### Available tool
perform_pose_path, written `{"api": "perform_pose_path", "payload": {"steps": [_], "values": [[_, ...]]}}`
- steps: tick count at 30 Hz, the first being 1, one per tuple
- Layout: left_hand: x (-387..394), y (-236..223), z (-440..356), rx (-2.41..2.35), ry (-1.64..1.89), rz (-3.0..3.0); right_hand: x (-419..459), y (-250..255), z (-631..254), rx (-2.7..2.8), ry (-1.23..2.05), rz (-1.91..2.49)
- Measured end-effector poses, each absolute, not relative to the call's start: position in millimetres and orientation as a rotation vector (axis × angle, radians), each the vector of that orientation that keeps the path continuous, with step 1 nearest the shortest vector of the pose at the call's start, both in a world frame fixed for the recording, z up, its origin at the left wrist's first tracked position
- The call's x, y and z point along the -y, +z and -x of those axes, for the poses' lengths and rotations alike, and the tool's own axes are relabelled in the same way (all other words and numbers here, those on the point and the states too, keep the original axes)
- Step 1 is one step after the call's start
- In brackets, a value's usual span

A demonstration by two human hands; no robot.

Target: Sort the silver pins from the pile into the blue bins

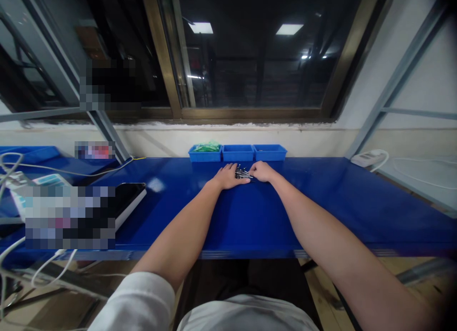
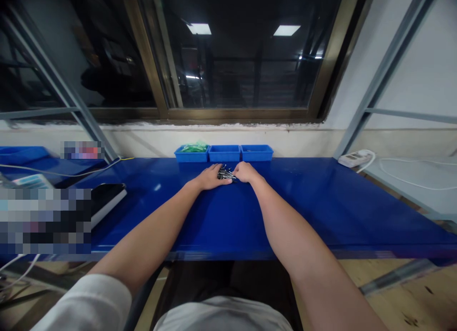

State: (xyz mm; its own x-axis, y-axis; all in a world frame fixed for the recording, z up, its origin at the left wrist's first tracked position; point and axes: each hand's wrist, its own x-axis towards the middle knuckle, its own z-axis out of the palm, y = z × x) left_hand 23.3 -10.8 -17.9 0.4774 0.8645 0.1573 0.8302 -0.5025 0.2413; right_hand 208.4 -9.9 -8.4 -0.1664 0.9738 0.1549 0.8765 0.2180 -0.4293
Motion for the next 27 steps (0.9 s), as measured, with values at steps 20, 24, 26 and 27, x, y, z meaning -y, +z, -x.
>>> {"api": "perform_pose_path", "payload": {"steps": [20, 24, 26, 27], "values": [[8, -7, -27, -1.186, 1.084, -2.706, 16, -4, -194, 2.061, 0.104, 1.471], [8, -3, -24, -1.265, 1.177, -2.676, 17, 0, -189, 1.907, 0.350, 1.229], [7, -3, -22, -1.290, 1.217, -2.657, 18, 2, -188, 1.808, 0.515, 1.126], [7, -3, -21, -1.302, 1.228, -2.648, 19, 3, -188, 1.768, 0.584, 1.094]]}}
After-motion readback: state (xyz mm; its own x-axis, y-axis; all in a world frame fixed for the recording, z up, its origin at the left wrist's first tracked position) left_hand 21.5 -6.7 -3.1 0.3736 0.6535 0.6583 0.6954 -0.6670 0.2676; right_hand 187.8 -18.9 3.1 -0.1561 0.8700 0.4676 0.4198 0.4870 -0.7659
